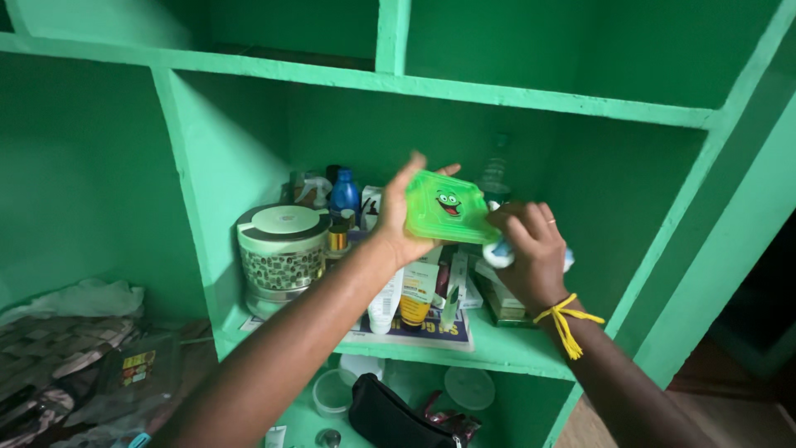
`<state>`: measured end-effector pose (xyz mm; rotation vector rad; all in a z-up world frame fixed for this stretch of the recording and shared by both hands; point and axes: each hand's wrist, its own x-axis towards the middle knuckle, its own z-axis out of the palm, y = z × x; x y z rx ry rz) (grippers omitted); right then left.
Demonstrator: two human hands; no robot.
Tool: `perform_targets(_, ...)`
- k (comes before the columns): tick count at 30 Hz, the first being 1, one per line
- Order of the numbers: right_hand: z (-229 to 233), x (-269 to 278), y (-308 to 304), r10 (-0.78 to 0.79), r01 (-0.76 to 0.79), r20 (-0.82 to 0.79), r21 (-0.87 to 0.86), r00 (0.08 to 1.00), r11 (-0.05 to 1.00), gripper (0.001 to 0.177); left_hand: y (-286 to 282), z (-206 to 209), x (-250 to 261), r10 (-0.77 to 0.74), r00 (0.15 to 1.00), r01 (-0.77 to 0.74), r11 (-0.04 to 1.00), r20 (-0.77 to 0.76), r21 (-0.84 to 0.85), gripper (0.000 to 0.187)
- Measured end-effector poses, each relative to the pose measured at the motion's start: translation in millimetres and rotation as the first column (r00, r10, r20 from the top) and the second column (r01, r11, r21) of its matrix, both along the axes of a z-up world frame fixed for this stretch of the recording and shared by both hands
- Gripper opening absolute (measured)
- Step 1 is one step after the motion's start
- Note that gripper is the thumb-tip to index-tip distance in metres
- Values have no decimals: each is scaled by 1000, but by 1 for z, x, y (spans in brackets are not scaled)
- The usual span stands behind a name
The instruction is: The person wipes down several bottles and tubes of cosmetic products on a green shelf using a cloth and rearranges them within the cubby.
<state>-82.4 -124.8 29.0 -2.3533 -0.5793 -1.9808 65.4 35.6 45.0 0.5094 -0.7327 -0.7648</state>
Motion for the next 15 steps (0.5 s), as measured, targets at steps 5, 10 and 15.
perform_targets(5,5,1,-21,-211,188,-114,-184,971,965,62,-2,-12,21,172,962,-199,973,214,114,62)
perform_targets(10,7,-1,-18,6,-13,-177,-38,984,999,59,-9,-14,6,202,888,-342,892,414,297,54)
perform_targets(15,22,-3,-11,74,-146,-241,-294,968,945,57,-14,-10,-11,86,893,-201,954,441,221,60)
